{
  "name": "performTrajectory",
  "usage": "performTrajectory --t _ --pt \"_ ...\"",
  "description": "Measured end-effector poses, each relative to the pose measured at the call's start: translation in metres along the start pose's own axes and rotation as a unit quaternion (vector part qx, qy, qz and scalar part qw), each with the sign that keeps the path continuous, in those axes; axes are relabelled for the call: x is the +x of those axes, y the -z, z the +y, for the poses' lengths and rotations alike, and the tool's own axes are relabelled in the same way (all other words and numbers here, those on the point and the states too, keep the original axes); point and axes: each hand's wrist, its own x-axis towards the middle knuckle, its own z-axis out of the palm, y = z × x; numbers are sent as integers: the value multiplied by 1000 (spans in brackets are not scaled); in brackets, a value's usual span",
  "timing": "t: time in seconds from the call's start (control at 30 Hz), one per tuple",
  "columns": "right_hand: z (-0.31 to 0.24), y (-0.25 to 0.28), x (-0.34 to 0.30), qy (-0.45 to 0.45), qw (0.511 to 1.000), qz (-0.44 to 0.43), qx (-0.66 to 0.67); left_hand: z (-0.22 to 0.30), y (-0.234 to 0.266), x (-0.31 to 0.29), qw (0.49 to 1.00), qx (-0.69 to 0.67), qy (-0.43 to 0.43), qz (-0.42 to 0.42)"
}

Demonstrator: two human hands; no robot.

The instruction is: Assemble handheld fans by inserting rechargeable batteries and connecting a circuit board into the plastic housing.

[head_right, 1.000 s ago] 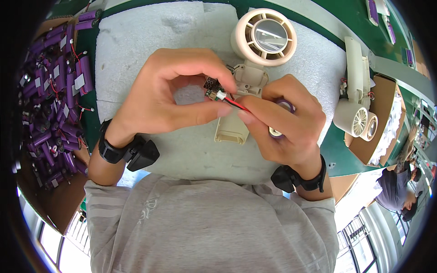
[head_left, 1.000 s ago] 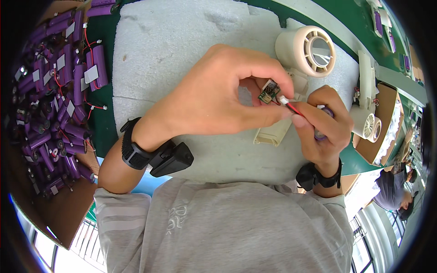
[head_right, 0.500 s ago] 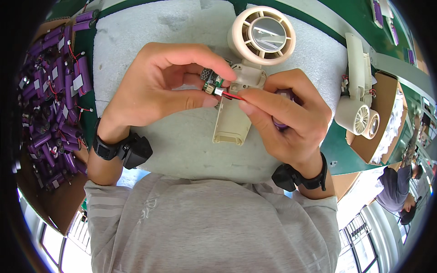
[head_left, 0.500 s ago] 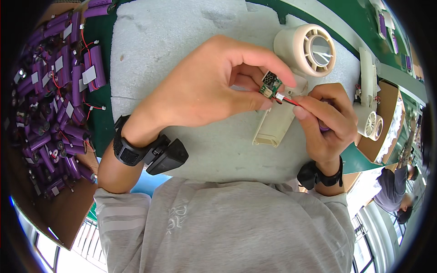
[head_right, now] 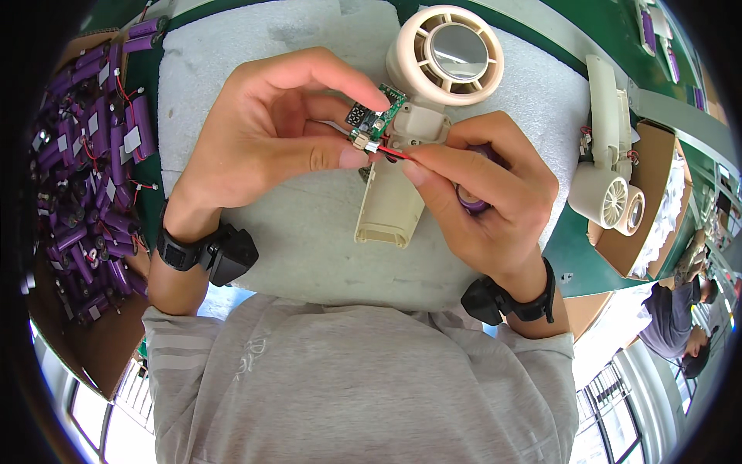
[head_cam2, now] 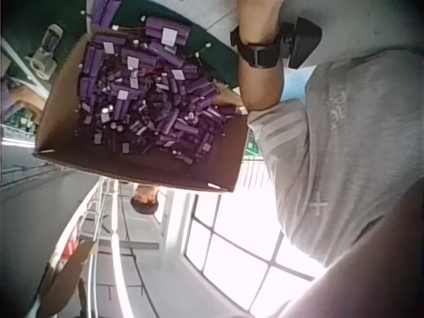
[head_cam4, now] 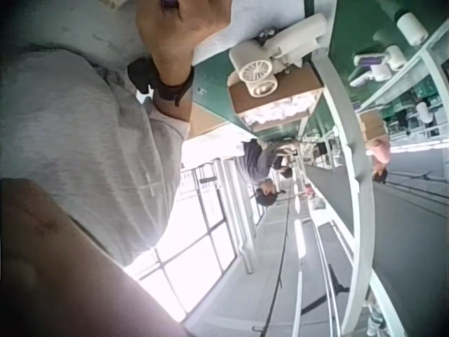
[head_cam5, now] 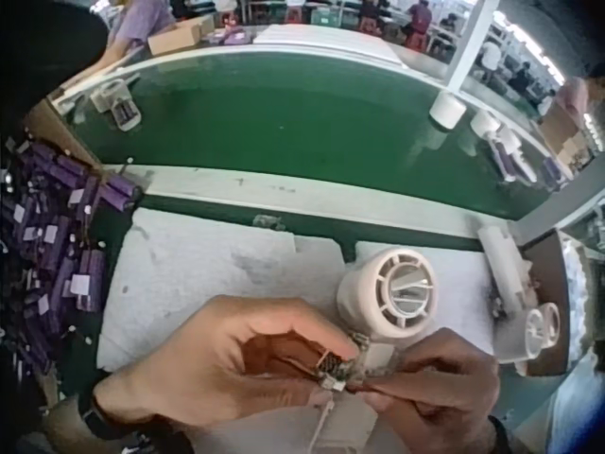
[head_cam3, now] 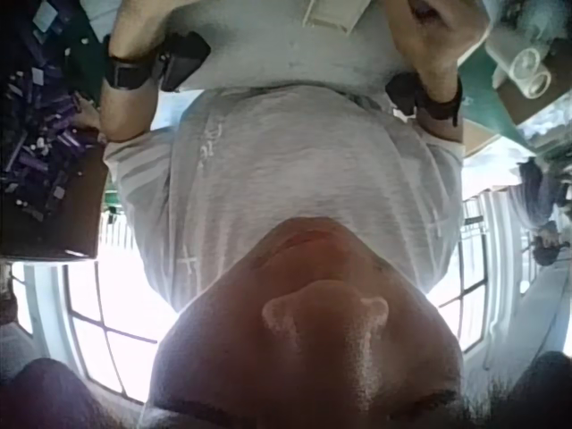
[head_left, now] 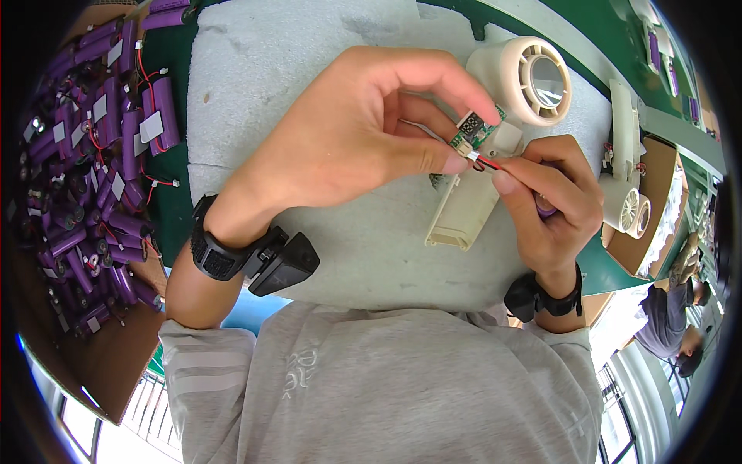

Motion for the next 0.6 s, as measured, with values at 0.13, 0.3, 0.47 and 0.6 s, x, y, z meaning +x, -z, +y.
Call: performTrajectory --t 0.13,0.3,0.47,0.6 --pt "1 1 -1 -2 1000 7 -10 2 -4 -1 999 26 -17 19" --pt "2 -1 -2 7 1000 20 -8 0 -5 -1 997 58 -34 36" --pt "3 -3 -1 51 999 4 -12 -4 -7 -1 995 56 -62 54" --pt "4 -3 -2 55 998 -11 -5 -5 -7 -2 991 92 -81 46"
